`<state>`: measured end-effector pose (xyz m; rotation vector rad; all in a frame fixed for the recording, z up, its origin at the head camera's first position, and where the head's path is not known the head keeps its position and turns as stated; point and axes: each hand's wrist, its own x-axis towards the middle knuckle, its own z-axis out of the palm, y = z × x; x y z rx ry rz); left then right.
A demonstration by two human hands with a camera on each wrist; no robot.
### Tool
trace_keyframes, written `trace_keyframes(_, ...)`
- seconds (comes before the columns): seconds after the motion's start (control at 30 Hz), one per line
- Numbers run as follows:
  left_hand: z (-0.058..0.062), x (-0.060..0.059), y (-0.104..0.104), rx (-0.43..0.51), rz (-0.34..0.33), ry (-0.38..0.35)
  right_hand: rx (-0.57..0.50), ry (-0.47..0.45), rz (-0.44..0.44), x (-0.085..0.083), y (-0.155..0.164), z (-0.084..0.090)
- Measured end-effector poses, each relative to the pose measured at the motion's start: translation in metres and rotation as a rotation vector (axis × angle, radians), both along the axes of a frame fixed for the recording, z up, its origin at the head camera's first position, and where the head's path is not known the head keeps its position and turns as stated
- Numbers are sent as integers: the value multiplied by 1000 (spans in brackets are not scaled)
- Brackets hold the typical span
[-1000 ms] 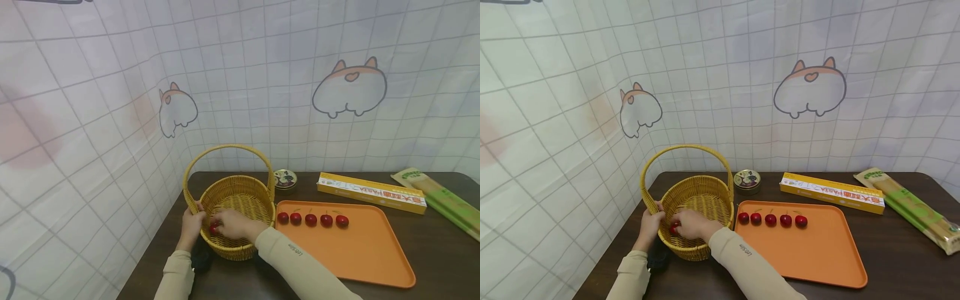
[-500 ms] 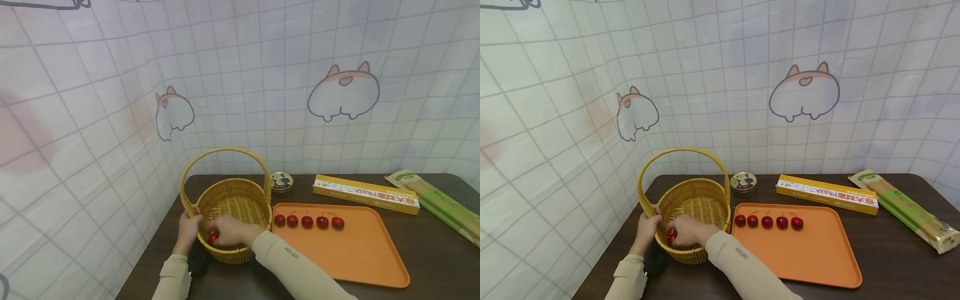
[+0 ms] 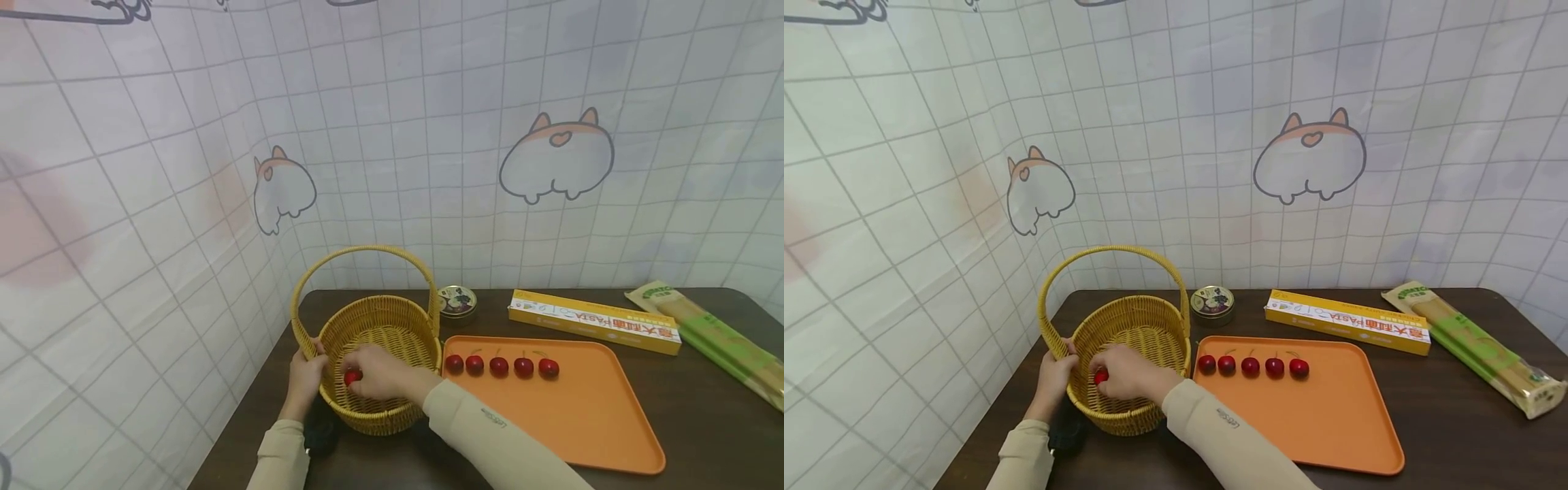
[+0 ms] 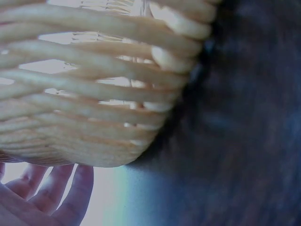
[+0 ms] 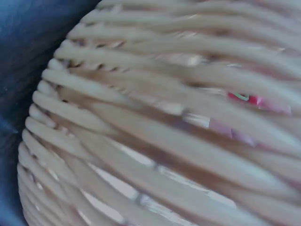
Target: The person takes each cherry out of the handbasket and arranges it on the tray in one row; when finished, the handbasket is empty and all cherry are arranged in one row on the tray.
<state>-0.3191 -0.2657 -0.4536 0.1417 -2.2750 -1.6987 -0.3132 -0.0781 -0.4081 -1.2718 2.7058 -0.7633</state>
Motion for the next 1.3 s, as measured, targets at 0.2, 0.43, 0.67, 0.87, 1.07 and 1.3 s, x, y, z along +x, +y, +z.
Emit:
trace_keyframes(0.2,-4,0,0,-3,0,34,-124,-6,-82,13,17,13)
trace_keyframes(0.43,0,4,1,8,-17,16,-224,-30,-173,17,50,16)
trace_keyframes(0.67,7,5,1,26,-41,-27,-334,-62,-217,21,78,14)
trace_keyframes(0.87,3,4,1,12,-9,-6,-428,-43,-264,25,97,15)
trace_keyframes(1.07,2,4,0,0,-7,-1,-440,-47,-302,28,121,12)
trace_keyframes(1.3,9,8,3,12,-20,-14,-442,-73,-345,28,157,7)
